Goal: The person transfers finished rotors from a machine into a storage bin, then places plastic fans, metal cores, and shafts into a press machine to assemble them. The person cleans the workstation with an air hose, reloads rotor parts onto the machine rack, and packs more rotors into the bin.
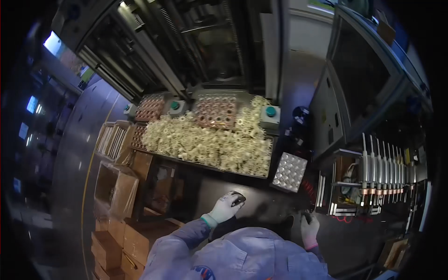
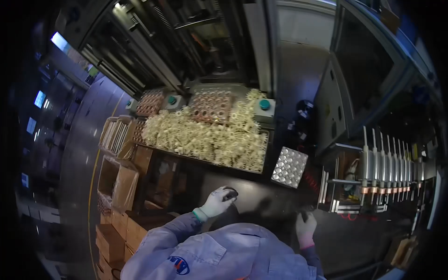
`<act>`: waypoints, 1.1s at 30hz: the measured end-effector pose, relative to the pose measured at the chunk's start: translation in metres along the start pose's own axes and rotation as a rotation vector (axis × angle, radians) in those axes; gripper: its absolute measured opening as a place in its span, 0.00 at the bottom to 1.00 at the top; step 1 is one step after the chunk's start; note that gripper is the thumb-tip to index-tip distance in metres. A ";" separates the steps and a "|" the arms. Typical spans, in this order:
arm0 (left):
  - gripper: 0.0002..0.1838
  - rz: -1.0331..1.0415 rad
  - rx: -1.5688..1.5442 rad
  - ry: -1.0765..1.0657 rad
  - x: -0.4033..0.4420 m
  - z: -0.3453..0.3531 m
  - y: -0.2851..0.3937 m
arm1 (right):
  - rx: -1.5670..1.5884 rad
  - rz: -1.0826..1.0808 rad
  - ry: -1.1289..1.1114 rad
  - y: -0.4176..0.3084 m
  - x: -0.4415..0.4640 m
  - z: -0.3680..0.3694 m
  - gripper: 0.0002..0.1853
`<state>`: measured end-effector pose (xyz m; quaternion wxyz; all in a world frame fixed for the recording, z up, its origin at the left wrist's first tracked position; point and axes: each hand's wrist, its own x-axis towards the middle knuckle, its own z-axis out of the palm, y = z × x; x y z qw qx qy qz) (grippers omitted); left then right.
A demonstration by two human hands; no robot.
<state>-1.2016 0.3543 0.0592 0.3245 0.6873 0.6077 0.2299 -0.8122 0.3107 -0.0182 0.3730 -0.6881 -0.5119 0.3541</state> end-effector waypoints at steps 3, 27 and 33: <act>0.10 -0.016 -0.064 0.211 -0.016 -0.093 -0.013 | 0.207 0.001 -0.155 -0.151 0.011 0.073 0.10; 0.10 -0.455 -0.048 0.663 0.000 -0.316 -0.128 | 0.017 -0.236 0.094 -0.449 0.479 0.422 0.21; 0.11 -0.167 -0.193 0.356 0.113 -0.317 -0.130 | 0.517 -0.698 -0.073 -0.477 0.400 0.358 0.24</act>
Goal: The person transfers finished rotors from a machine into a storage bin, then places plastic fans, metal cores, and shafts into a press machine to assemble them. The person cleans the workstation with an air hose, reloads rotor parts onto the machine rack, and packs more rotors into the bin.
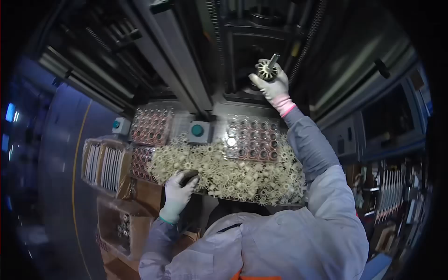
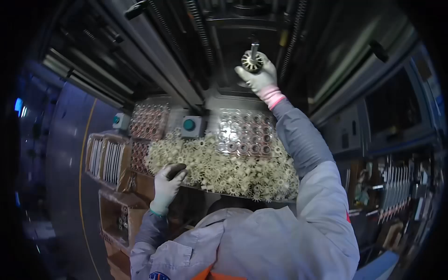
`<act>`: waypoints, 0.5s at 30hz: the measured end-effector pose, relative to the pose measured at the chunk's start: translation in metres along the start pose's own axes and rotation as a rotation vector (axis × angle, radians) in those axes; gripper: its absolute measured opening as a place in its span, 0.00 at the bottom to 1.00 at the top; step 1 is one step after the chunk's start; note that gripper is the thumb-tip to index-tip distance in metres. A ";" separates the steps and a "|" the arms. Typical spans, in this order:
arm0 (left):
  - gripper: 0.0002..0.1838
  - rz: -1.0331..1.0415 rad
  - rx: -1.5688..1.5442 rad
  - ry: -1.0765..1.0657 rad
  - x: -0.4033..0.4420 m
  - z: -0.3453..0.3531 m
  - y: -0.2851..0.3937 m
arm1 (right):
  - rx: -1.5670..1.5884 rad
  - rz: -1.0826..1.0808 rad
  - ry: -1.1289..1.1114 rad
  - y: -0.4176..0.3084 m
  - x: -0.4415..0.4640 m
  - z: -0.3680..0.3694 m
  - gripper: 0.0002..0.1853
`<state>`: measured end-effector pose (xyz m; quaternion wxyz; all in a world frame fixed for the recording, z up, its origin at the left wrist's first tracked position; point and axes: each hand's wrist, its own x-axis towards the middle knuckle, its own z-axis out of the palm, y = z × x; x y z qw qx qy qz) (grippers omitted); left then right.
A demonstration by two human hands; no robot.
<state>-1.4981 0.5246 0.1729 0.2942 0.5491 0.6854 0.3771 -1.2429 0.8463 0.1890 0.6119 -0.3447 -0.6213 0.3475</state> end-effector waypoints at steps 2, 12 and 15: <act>0.11 0.189 0.024 -0.172 0.031 0.024 0.009 | -0.039 0.246 -0.117 -0.049 -0.029 -0.034 0.27; 0.22 0.716 0.278 -0.580 0.158 0.198 0.055 | -0.543 0.883 0.091 -0.194 -0.247 -0.181 0.22; 0.19 0.641 0.323 -0.641 0.159 0.200 0.074 | -0.849 0.868 0.205 -0.246 -0.274 -0.242 0.22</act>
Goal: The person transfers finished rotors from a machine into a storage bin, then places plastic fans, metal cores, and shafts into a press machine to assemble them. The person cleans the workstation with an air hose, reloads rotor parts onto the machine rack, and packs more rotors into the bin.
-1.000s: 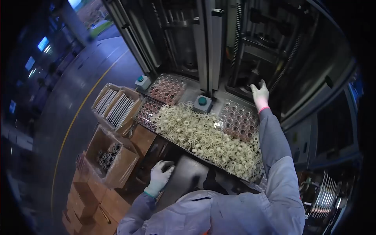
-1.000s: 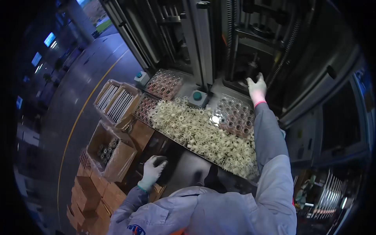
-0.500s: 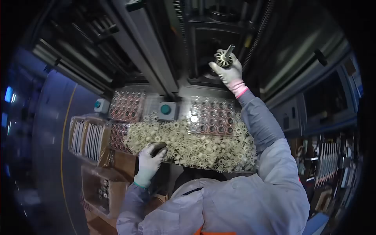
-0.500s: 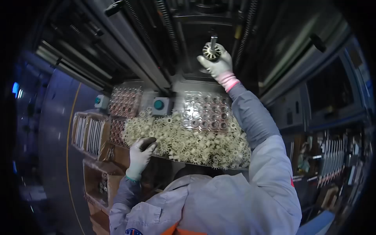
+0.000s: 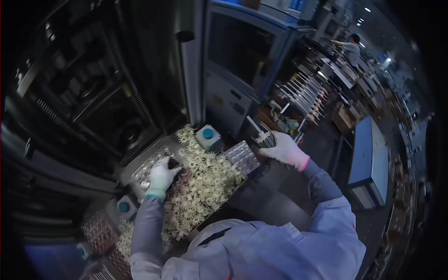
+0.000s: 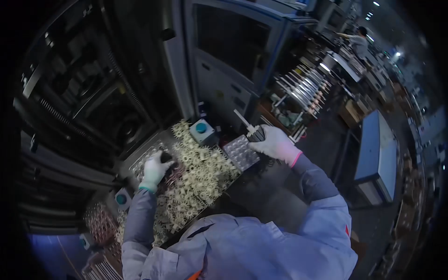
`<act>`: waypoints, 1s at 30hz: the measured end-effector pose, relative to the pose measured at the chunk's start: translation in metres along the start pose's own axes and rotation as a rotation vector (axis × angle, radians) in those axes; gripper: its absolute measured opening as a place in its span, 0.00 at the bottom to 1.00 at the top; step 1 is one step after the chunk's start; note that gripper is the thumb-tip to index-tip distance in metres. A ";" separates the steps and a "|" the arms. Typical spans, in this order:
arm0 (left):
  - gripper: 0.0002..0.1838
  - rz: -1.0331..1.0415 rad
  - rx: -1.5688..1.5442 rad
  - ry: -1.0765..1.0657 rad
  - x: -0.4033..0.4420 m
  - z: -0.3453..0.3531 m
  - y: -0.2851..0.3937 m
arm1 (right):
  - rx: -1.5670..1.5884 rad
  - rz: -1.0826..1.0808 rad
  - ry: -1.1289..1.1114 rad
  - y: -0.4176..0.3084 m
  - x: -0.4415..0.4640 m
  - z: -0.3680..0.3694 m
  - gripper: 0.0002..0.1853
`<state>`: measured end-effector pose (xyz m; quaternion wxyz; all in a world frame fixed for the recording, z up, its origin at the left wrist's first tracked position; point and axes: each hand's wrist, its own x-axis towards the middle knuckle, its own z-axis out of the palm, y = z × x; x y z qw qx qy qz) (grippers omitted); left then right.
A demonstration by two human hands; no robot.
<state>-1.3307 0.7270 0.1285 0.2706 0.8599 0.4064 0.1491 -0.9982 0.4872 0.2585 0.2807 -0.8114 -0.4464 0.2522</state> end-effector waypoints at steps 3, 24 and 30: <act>0.17 0.039 0.080 0.016 0.001 0.003 0.000 | -0.189 0.105 0.201 0.028 0.021 -0.067 0.26; 0.21 -0.622 -0.206 0.520 0.105 -0.069 -0.094 | 0.114 -0.416 0.303 0.094 0.043 0.039 0.14; 0.29 -0.605 0.415 0.331 0.151 -0.074 -0.134 | 0.376 -0.239 0.060 0.120 0.055 0.080 0.10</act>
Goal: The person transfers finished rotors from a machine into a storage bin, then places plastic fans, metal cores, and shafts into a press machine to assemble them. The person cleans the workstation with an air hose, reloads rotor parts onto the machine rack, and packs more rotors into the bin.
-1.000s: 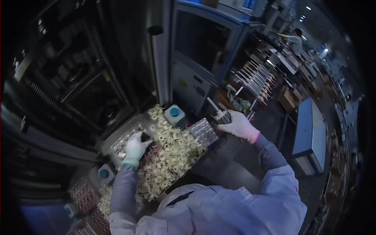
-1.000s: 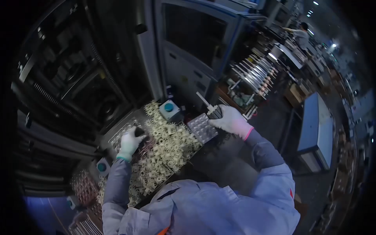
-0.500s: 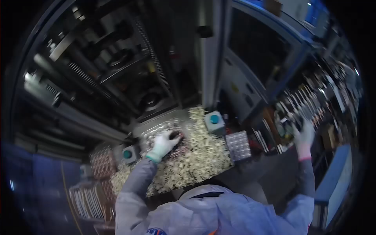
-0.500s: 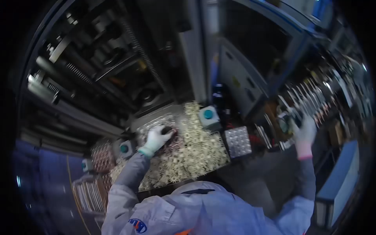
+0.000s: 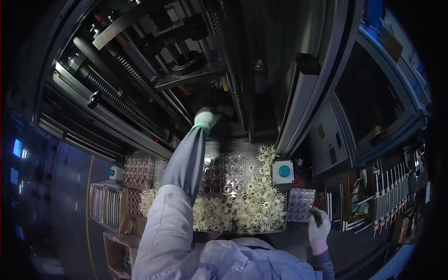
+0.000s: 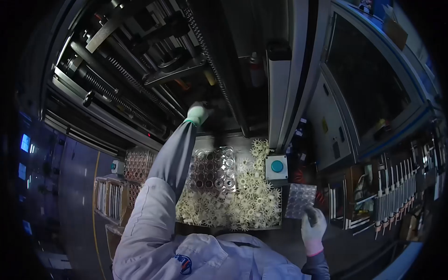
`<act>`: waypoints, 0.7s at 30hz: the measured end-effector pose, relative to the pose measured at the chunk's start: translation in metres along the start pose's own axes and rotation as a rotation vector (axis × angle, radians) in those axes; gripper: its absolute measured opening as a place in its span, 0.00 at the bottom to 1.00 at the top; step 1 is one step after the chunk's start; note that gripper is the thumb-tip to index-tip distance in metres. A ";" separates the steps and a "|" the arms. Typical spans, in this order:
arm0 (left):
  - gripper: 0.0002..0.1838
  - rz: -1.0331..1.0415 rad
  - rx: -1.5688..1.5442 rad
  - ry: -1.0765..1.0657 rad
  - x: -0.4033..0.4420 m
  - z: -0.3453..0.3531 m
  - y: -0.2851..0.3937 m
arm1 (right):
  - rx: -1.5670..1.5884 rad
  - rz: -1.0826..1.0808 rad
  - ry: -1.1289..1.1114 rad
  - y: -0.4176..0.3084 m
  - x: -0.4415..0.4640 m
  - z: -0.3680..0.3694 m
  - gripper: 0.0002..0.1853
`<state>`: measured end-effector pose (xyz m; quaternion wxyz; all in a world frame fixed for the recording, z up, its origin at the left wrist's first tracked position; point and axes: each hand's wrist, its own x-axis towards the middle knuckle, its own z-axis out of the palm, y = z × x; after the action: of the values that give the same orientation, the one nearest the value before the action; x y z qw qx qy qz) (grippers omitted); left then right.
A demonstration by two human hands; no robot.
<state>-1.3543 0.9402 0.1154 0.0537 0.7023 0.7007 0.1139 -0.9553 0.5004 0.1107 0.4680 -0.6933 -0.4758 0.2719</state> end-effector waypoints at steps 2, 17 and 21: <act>0.27 -0.010 -0.150 -0.009 0.008 0.011 -0.012 | 0.075 0.064 -0.008 0.008 0.002 0.000 0.10; 0.40 0.254 0.130 -0.352 -0.059 -0.003 -0.008 | -0.400 -0.435 -0.223 -0.057 0.071 0.054 0.36; 0.38 0.043 -0.437 -0.153 -0.074 -0.007 -0.015 | -0.675 -0.522 -0.323 -0.072 0.108 0.103 0.41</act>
<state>-1.3698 0.8658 0.1128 0.2550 0.6955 0.6380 0.2102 -1.0261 0.6471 0.1408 0.1887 -0.6126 -0.7634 0.0792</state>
